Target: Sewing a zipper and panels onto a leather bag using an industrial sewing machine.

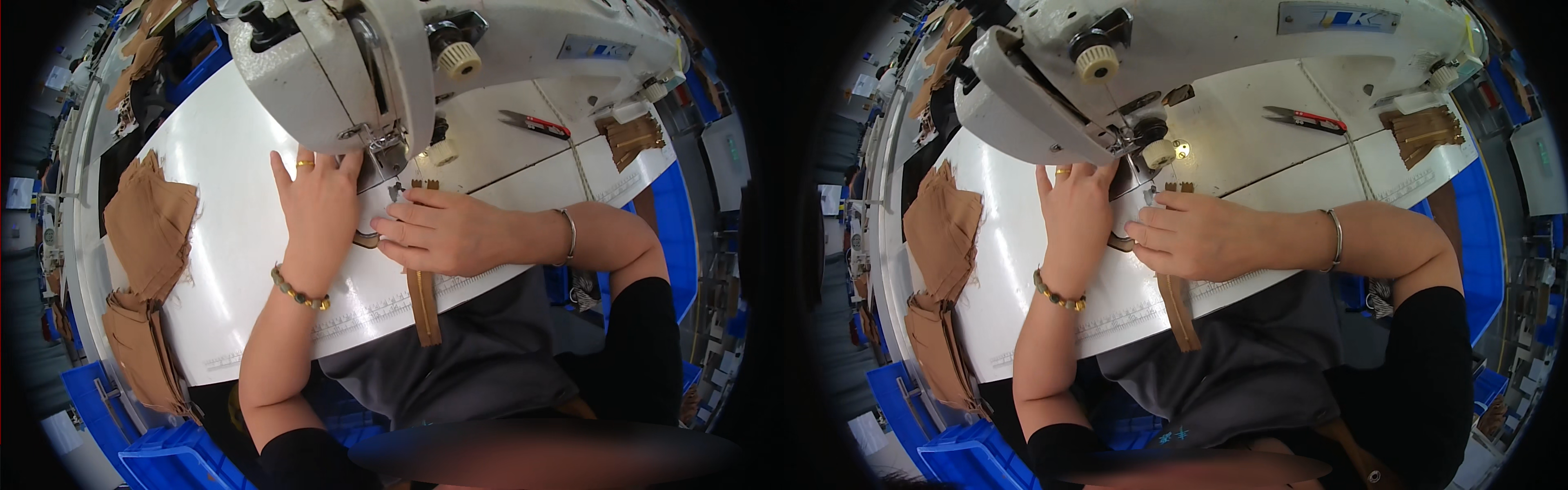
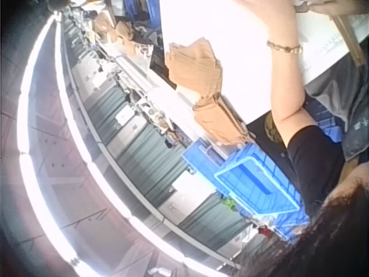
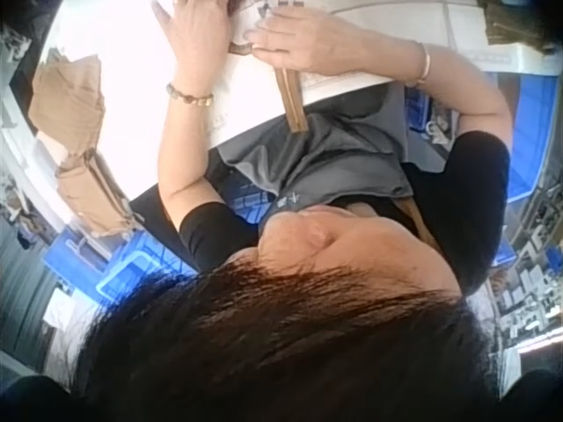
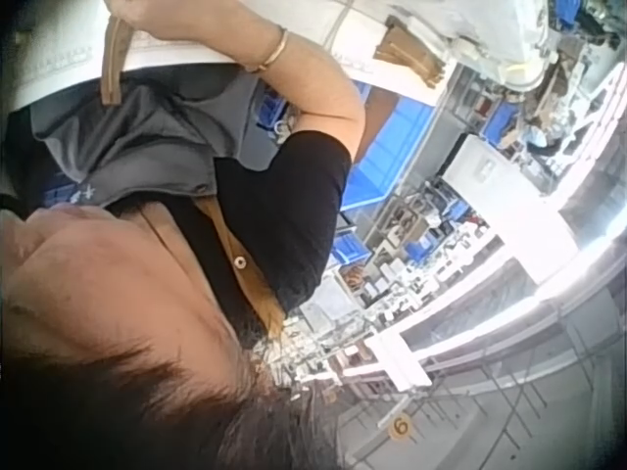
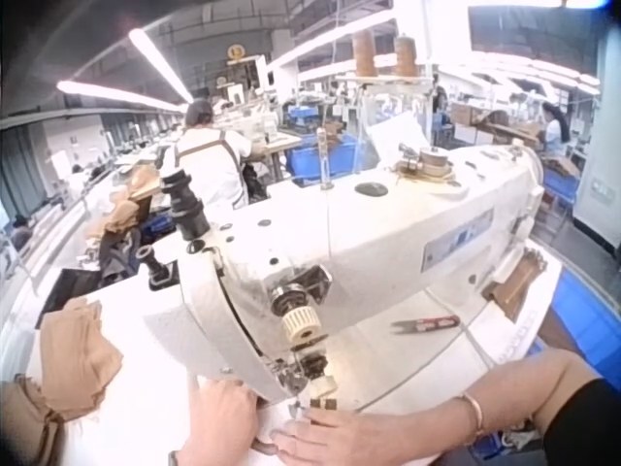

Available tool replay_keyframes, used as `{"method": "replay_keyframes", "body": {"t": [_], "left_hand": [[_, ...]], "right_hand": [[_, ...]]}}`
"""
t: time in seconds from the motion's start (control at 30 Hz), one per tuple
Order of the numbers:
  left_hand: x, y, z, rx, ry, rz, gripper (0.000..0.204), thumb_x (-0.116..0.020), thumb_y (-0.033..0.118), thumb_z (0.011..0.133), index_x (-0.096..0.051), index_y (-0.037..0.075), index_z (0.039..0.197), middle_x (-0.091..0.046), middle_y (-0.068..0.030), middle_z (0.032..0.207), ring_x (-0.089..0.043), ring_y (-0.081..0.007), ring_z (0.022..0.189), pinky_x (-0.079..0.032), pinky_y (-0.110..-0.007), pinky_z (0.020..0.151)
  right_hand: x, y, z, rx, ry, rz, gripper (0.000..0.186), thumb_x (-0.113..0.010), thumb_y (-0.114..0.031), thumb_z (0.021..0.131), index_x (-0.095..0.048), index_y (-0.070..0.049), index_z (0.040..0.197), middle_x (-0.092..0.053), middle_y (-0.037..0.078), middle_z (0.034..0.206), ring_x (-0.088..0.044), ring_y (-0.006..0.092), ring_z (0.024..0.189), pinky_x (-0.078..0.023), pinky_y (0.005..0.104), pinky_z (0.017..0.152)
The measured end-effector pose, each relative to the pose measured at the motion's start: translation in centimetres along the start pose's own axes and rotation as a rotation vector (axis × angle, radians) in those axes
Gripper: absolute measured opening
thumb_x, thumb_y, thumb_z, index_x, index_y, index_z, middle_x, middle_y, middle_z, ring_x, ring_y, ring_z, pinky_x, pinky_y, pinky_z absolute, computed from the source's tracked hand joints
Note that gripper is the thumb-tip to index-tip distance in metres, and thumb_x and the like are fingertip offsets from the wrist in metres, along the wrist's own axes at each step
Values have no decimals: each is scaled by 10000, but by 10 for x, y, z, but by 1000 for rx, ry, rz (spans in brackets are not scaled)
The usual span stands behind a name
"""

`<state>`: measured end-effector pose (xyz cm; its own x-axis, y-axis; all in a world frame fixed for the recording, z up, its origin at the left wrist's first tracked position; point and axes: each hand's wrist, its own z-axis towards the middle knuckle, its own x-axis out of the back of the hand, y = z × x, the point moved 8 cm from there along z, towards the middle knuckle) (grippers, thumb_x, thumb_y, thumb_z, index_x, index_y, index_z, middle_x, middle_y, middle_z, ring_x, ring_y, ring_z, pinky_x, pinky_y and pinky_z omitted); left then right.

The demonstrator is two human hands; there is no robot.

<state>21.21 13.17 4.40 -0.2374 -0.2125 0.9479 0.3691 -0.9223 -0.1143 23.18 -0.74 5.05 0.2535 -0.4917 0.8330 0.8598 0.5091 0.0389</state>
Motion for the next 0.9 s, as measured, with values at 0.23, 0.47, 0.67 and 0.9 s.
{"method": "replay_keyframes", "body": {"t": [0.23, 0.47, 0.67, 0.9], "left_hand": [[-16, -16, 9, 5, -103, -92, 378, -583, 21, 877, -776, 181, 1160, -732, -92, 1085, -580, -323, 1275, -316, -654, 1160], [-19, -21, 11, 74, -170, -74, 464, -570, -18, 857, -750, 187, 1233, -750, -86, 1062, -636, -322, 1167, -335, -592, 1175], [-13, -17, 9, 20, -63, -98, 336, -553, -45, 862, -739, 85, 1110, -727, -148, 1005, -656, -335, 1042, -414, -479, 1084], [-20, -21, 11, 49, -93, -115, 353, -560, -32, 842, -764, 112, 1092, -741, -120, 1035, -654, -346, 1083, -392, -531, 1129]], "right_hand": [[34, 6, -23, -79, -169, -121, 289, -650, -143, 801, -665, 8, 1048, -674, 147, 1081, -642, 253, 1029, -527, 377, 942], [92, 72, -129, -669, -168, -476, 390, -581, -5, 840, -654, -3, 1222, -659, 139, 1311, -612, 307, 1225, -503, 406, 1035], [121, 17, -195, -756, -139, -295, 390, -606, 46, 801, -688, -35, 1173, -676, 98, 1324, -610, 305, 1274, -518, 421, 1034], [149, 13, -224, -868, -84, -309, 383, -595, 44, 819, -681, -26, 1186, -692, 109, 1291, -628, 332, 1244, -519, 427, 1045]]}}
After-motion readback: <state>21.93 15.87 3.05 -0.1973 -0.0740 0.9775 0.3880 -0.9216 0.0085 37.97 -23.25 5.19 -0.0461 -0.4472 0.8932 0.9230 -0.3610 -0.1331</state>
